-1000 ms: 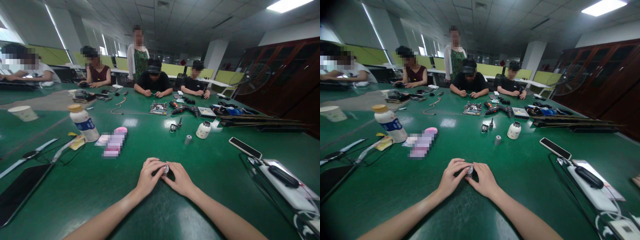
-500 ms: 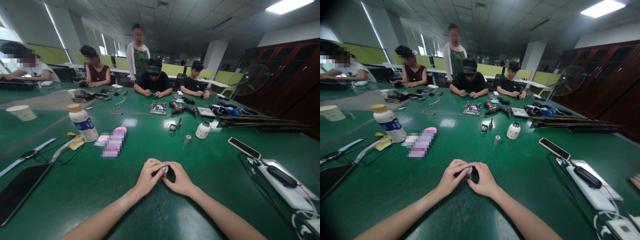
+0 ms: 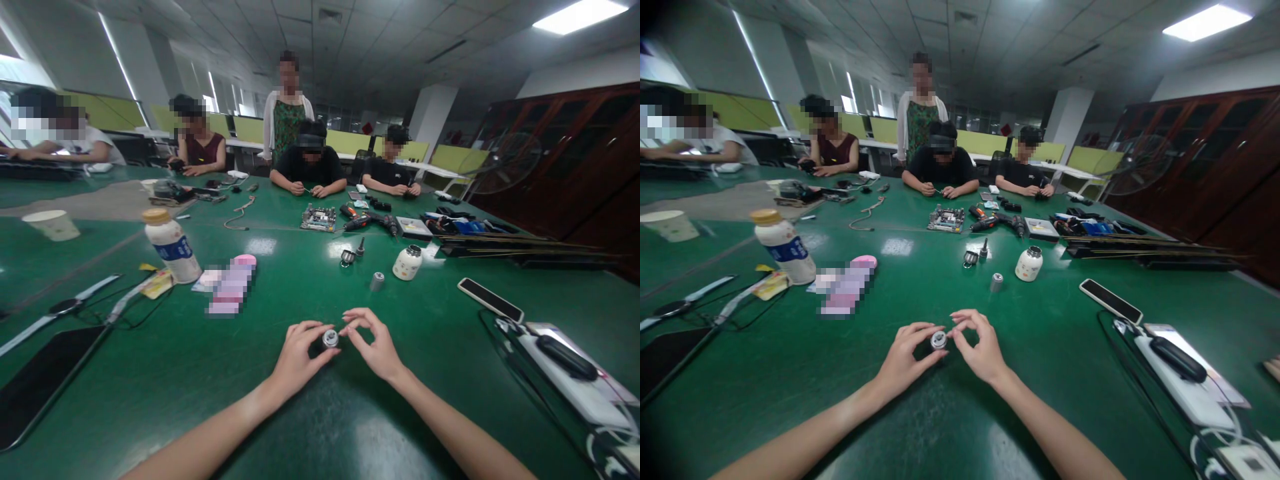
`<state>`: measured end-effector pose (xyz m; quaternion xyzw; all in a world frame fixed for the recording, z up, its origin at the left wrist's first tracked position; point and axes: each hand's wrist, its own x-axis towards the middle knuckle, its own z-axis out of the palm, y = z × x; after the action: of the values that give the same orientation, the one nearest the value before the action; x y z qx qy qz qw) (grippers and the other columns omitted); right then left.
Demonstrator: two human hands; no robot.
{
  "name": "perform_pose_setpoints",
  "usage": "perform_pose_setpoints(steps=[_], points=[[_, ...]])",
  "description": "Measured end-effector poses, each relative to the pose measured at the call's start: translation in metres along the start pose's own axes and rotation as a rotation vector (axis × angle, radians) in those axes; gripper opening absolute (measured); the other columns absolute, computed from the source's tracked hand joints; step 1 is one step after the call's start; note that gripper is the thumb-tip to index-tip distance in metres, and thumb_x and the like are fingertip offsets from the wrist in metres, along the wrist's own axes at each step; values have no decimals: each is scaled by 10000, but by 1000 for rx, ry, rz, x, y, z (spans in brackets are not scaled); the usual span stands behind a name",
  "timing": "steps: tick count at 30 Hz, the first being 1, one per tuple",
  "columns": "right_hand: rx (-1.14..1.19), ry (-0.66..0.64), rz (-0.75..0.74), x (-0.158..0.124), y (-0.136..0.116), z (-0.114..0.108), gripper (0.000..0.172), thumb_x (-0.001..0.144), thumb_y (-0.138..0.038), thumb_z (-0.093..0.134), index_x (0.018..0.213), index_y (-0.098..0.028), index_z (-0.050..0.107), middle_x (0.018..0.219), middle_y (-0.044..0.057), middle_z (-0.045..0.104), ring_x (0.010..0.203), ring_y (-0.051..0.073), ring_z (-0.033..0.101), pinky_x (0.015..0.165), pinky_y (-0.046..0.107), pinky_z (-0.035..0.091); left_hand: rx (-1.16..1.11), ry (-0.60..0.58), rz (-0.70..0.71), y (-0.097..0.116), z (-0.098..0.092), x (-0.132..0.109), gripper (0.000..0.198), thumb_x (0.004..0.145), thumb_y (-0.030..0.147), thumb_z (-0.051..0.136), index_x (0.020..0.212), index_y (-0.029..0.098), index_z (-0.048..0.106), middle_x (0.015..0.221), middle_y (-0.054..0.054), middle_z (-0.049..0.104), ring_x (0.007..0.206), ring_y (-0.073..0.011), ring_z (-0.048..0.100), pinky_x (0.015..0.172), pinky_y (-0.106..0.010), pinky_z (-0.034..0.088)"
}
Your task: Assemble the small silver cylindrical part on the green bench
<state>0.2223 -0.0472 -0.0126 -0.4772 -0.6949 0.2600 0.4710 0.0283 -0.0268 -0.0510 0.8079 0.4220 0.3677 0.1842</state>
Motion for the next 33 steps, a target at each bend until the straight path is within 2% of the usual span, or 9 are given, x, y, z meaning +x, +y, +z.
perform_pose_setpoints(steps=[3, 8, 13, 15, 18, 20, 23, 27, 33], points=[[-4, 0, 39, 1, -2, 6, 253, 815, -315, 687, 1050, -229, 648, 1015, 54, 729, 1056, 238, 639, 987, 442, 433, -10, -1, -4, 0, 0, 1, 380, 771, 369, 748, 1130, 267, 677, 1081, -55, 692, 1042, -250, 603, 892, -412, 455], [32, 0, 82, 0, -4, 20, 174, 783, -308, 723, 930, -220, 690, 962, 54, 738, 989, 231, 673, 956, 411, 463, -6, -6, 4, 1, -1, 1, 355, 784, 359, 733, 1127, 283, 683, 1062, -48, 697, 1023, -241, 611, 881, -403, 465], [86, 94, 61, 15, 0, 1, 198, 788, -344, 723, 913, -197, 678, 911, 63, 744, 954, 227, 692, 948, 402, 485, -14, -11, -9, 2, -3, 1, 404, 756, 405, 756, 1134, 282, 682, 1067, -48, 693, 1020, -240, 614, 892, -400, 468], [48, 124, 67, 23, 11, -13, 250, 778, -351, 734, 956, -193, 657, 875, 59, 754, 945, 237, 699, 963, 436, 477, -23, -21, -12, 2, -3, 1, 412, 761, 407, 753, 1146, 284, 675, 1080, -50, 690, 1028, -243, 611, 902, -410, 464], [-48, 29, 79, 29, 40, -25, 192, 792, -328, 709, 925, -193, 675, 881, 57, 755, 955, 243, 699, 985, 479, 464, -34, -28, -16, 2, -3, 1, 411, 766, 395, 751, 1155, 291, 668, 1088, -51, 686, 1036, -244, 604, 909, -416, 461], [-79, -45, 97, 27, 60, -27, 152, 788, -327, 696, 847, -187, 701, 935, 73, 746, 925, 232, 706, 921, 437, 520, -40, -36, -22, 3, -3, 1, 405, 769, 386, 750, 1152, 288, 668, 1078, -50, 687, 1031, -242, 604, 905, -412, 464], [-68, -45, 120, 24, 72, -24, 161, 789, -326, 684, 839, -175, 708, 923, 79, 742, 873, 212, 717, 858, 386, 559, -46, -45, -26, 4, -4, 1, 398, 775, 375, 746, 1155, 283, 666, 1069, -49, 683, 1025, -237, 604, 900, -405, 470], [10, -15, 128, 22, 44, -18, 185, 804, -332, 695, 903, -176, 685, 932, 73, 750, 912, 226, 718, 943, 433, 510, -38, -34, -23, 2, -3, 1, 412, 767, 366, 754, 1161, 285, 667, 1082, -54, 670, 1033, -240, 603, 907, -409, 473], [103, -97, 80, 13, -1, 5, 165, 794, -298, 723, 929, -208, 693, 952, 53, 747, 928, 217, 708, 960, 430, 502, -32, -9, 1, -2, 0, 0, 413, 766, 395, 748, 1153, 273, 672, 1055, -63, 678, 1027, -247, 606, 886, -404, 485]])
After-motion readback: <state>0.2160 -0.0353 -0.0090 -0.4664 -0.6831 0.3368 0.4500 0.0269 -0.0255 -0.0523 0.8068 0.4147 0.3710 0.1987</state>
